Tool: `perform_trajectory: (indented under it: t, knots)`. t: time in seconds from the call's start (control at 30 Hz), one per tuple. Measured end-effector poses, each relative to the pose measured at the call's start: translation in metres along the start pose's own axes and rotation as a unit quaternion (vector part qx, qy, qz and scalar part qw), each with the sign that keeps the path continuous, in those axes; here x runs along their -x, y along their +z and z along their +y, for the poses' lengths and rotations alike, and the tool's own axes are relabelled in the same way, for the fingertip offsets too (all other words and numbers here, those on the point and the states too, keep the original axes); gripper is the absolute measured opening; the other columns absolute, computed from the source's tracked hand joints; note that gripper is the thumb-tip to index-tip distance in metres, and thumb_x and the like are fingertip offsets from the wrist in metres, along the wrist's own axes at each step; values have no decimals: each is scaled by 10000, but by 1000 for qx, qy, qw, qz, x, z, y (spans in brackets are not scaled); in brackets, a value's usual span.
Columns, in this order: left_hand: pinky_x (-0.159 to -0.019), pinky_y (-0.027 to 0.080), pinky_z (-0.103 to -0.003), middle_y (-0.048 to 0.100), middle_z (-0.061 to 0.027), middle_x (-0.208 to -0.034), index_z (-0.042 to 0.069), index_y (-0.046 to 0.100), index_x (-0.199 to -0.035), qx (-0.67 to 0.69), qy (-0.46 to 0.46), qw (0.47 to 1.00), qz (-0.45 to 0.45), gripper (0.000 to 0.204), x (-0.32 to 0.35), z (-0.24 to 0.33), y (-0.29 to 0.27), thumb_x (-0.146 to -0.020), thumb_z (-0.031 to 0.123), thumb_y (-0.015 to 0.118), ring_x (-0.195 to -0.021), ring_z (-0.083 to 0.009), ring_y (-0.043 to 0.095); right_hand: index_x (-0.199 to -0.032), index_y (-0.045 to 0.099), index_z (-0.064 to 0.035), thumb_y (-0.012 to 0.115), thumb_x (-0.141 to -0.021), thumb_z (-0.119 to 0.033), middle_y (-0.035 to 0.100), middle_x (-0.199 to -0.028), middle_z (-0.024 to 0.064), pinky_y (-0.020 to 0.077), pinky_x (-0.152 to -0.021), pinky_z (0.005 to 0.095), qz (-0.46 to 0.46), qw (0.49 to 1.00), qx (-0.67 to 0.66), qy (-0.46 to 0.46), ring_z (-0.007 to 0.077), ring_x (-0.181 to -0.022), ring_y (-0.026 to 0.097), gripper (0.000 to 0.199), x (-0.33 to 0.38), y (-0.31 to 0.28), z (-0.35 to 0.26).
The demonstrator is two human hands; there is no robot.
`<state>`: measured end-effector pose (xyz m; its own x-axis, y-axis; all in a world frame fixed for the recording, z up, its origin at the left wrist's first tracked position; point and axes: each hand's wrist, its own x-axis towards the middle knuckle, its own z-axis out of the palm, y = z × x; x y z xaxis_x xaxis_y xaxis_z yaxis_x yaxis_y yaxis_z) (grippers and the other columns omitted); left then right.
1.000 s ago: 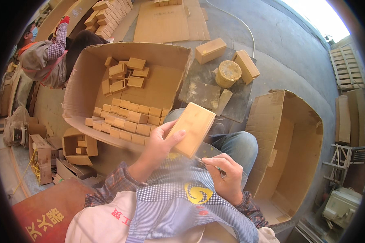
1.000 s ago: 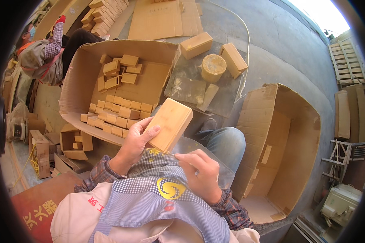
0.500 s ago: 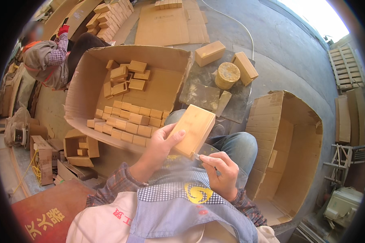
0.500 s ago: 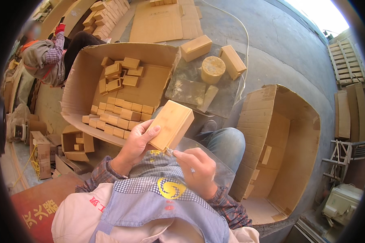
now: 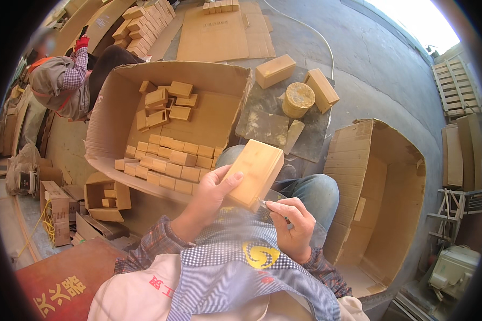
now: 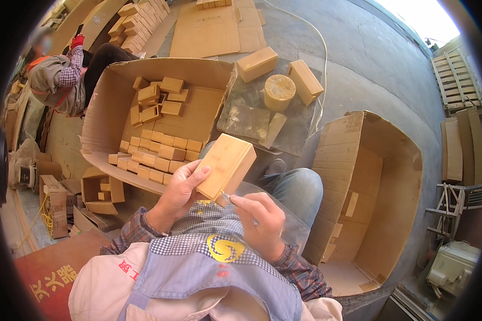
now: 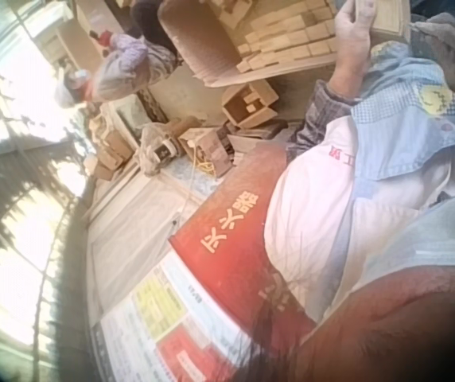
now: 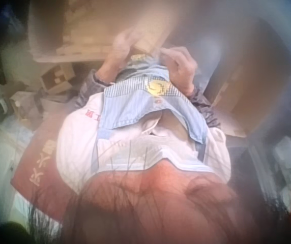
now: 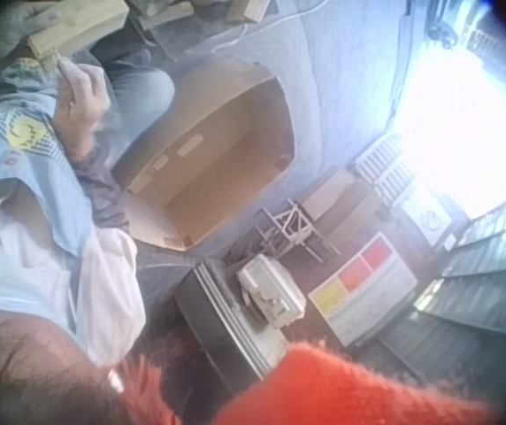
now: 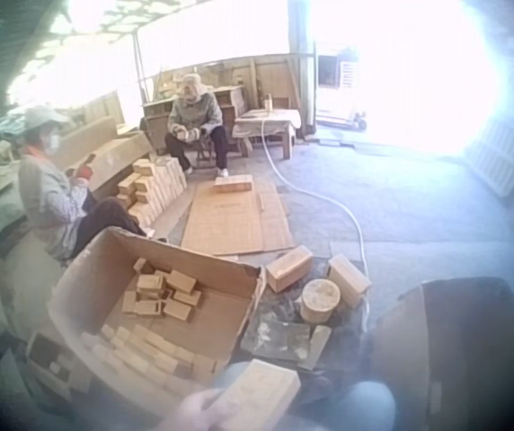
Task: The person picks up small wooden blocks from a large cardboard box, applies glue to the edges using a brush, and assembles them into small rectangular boxes. The finished boxes are placed into another cardboard box nearby.
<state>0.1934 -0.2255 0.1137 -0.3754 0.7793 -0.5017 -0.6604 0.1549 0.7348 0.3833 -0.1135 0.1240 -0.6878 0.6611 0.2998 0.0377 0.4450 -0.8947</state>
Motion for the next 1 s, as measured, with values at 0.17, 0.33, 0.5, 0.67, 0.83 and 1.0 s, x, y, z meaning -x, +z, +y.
perform_trajectory:
  t: [0.17,0.33,0.5,0.67,0.83,1.0]
  knots:
    - [-894,639,-316,691,-108,-1237,-44,546,-1392,6,1,1000,5,454,0,-1,-1,-1076,267,639,-1076,-158,723,-1069,775,-38,766,-817,104,706,-881,120,556,-650,313,-38,998,-9,-56,235,-737,699,289,-3,-3,0]
    - [-900,634,-318,691,-108,-1238,-45,547,-1391,8,-2,1000,4,450,-1,-1,0,-1075,261,641,-1074,-159,722,-1063,770,-10,739,-871,98,729,-907,118,550,-672,286,-9,999,-35,33,196,-770,706,223,-5,-4,3]
    - [-919,626,-328,693,-105,-1239,-45,547,-1395,14,-3,1000,-2,450,-1,-2,-2,-1076,259,639,-1086,-156,715,-1029,765,3,744,-883,79,742,-919,121,549,-663,283,-75,996,-42,-1,178,-779,710,166,-1,-3,3]
    - [-915,581,-285,706,-98,-1229,-60,568,-1417,27,-5,1000,6,523,-2,-3,0,-1044,286,686,-1066,-138,702,-1068,739,26,693,-926,66,737,-918,106,541,-731,269,-30,991,-120,56,167,-821,699,155,0,-1,7]
    - [-921,580,-290,703,-96,-1233,-54,571,-1411,32,-15,999,8,511,-3,-2,0,-1051,293,675,-1072,-140,700,-1083,721,36,598,-964,90,710,-971,99,503,-713,244,-35,974,-171,145,134,-811,651,179,-3,4,15]
    - [-968,607,-344,680,-118,-1279,-38,529,-1412,69,-29,997,-3,453,-5,-2,-4,-1083,258,625,-1125,-180,709,-1074,677,32,552,-998,82,651,-916,56,463,-625,231,-71,980,-175,60,100,-724,599,154,2,10,13]
